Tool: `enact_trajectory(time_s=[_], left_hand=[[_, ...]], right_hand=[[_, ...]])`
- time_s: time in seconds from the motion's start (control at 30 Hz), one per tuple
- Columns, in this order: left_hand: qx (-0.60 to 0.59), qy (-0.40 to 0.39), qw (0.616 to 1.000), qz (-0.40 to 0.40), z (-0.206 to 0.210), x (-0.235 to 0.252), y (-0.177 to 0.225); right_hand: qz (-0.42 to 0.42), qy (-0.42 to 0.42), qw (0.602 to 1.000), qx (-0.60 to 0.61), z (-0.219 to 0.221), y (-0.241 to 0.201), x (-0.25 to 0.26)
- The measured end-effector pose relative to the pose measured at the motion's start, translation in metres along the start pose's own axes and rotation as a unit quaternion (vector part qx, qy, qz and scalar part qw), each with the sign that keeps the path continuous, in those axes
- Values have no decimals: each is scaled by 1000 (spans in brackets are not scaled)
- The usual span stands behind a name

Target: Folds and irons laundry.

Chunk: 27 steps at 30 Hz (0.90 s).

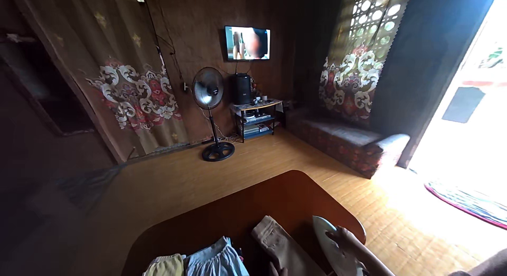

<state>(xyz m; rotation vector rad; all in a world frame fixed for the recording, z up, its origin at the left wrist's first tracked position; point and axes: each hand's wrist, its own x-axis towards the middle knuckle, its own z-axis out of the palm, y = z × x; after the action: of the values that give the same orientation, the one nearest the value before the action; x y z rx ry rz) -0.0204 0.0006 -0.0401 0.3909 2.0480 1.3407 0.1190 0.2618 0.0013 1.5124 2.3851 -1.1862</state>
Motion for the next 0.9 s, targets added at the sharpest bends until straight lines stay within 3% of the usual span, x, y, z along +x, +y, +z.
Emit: enact_trajectory(time_s=[0.33,0.47,0.57,0.67,0.77,0.9], left_hand=[[-241,-17,966,-93,-2,-6,19],[-270,-45,957,-93,-6,-15,33],[-287,-61,954,-70,-9,-22,41],[-321,-92,942,-45,-9,-32,49],[-356,-125,926,2,-9,-39,46],[-447,-169,873,100,-12,-36,34]], right_hand=[[3,-32,999,-16,1,-29,12],[-26,38,995,-89,-8,-42,-12],[-161,108,980,-35,6,-70,-68],[-299,49,952,43,56,-77,-114],[-290,10,956,33,92,-85,-141],[-262,100,960,8,109,-101,-153]])
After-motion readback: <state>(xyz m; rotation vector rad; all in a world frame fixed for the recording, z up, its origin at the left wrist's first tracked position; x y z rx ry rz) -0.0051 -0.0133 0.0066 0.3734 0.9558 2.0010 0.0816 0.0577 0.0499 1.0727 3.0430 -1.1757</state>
